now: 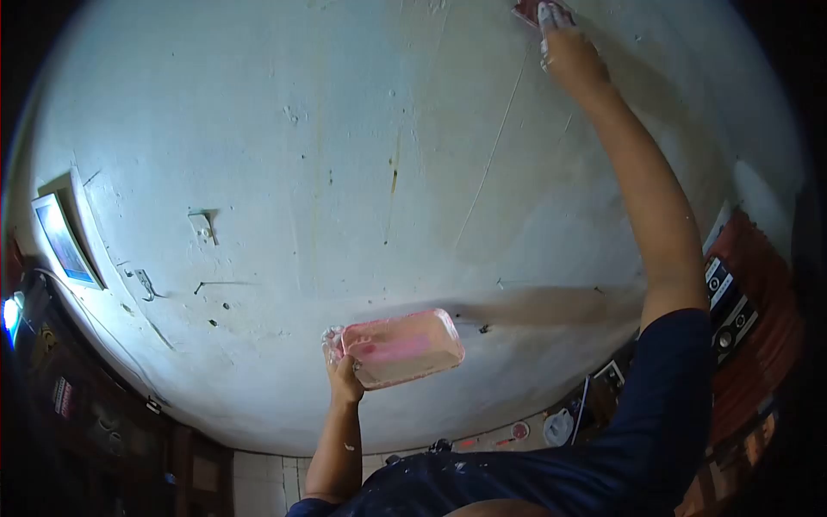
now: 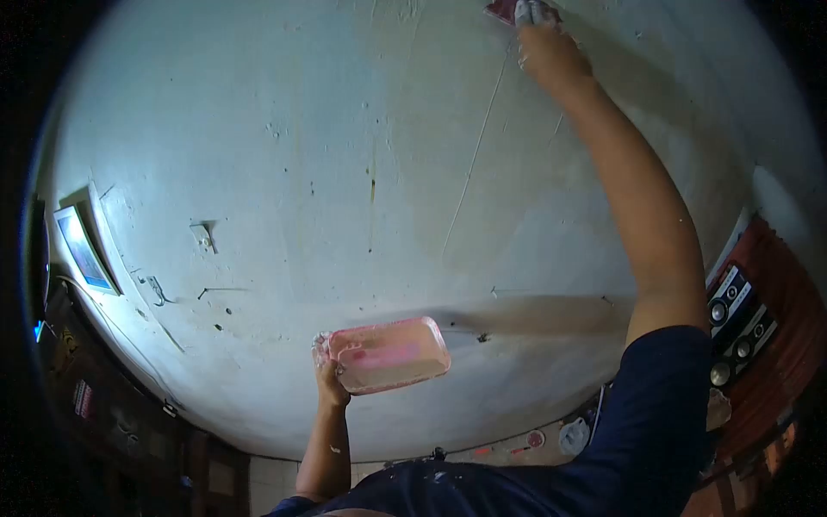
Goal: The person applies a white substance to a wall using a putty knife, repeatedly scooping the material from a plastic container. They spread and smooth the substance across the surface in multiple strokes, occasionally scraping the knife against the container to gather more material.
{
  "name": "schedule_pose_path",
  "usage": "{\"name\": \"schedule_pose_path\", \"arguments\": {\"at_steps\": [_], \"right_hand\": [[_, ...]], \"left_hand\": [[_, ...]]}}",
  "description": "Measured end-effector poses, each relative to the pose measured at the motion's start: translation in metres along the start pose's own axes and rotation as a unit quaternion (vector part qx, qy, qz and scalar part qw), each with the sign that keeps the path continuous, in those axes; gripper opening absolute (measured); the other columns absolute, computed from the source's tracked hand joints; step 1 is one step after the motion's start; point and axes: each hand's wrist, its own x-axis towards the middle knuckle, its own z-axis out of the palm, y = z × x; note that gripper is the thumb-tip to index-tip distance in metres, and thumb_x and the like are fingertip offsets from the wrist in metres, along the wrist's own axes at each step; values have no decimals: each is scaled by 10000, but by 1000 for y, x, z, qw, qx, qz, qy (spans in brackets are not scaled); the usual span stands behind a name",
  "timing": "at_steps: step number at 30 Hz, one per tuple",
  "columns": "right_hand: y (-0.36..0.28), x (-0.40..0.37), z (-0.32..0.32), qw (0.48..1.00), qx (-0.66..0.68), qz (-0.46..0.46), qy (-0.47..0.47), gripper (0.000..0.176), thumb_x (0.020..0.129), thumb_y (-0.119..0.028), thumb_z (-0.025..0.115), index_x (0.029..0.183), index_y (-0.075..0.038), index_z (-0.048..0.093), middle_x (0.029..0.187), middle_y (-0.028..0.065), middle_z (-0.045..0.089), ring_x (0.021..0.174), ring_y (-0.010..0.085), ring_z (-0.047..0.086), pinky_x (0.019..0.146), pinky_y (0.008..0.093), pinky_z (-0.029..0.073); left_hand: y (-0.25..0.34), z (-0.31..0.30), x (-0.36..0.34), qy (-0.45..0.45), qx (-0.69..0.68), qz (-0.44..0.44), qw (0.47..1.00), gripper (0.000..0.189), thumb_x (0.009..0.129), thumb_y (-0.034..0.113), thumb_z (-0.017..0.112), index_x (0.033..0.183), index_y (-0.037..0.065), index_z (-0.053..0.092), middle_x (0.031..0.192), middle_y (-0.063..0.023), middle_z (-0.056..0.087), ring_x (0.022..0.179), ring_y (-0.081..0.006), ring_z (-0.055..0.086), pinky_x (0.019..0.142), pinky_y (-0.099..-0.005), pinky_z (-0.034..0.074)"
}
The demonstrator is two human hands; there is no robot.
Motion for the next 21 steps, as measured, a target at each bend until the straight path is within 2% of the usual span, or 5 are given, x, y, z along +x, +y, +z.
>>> {"name": "schedule_pose_path", "arguments": {"at_steps": [4, 6, 16, 19, 21], "right_hand": [[-66, -105, 14, 993, -57, -93, -46, 478, 816, -110, 446, 1259, 67, 422, 1314, 294, 391, 1062, 413, 545, 805, 405, 513], [-105, -181, 18, 983, -73, -162, -44, 509, 797, -127, 467, 1262, 75, 419, 1294, 304, 409, 1091, 401, 534, 754, 378, 531], [-171, -338, -62, 844, 362, -160, -362, 473, 756, -95, 520, 1207, 44, 483, 946, 251, 586, 791, 347, 596, 663, 391, 520], [-151, -317, -67, 740, 459, -153, -467, 526, 707, -72, 554, 1225, -19, 488, 698, 214, 597, 597, 375, 581, 622, 428, 493], [-154, -316, -71, 688, 514, -176, -482, 557, 690, -67, 570, 1240, -48, 486, 632, 202, 574, 601, 380, 574, 605, 442, 481]], "left_hand": [[-10, -13, 0, 21, 49, 40, 998, 399, 847, 197, 367, 1145, -26, 509, 1198, -123, 456, 1146, -246, 415, 957, -364, 356], [-6, -18, 5, 11, 426, 299, 854, 248, 769, 75, 485, 973, 28, 618, 1120, -175, 563, 1119, -344, 455, 975, -452, 315], [-31, -23, 3, 13, 221, 131, 966, 256, 731, 36, 517, 962, 48, 626, 1195, -225, 505, 1106, -410, 431, 974, -476, 318], [-20, -21, 3, -45, 453, 274, 847, 317, 751, 49, 505, 1060, 20, 574, 1208, -226, 478, 1108, -369, 445, 954, -445, 346], [-17, -10, 0, -31, 113, 136, 984, 400, 775, 69, 479, 1163, -27, 485, 1178, -206, 485, 1119, -312, 445, 944, -405, 362]]}}
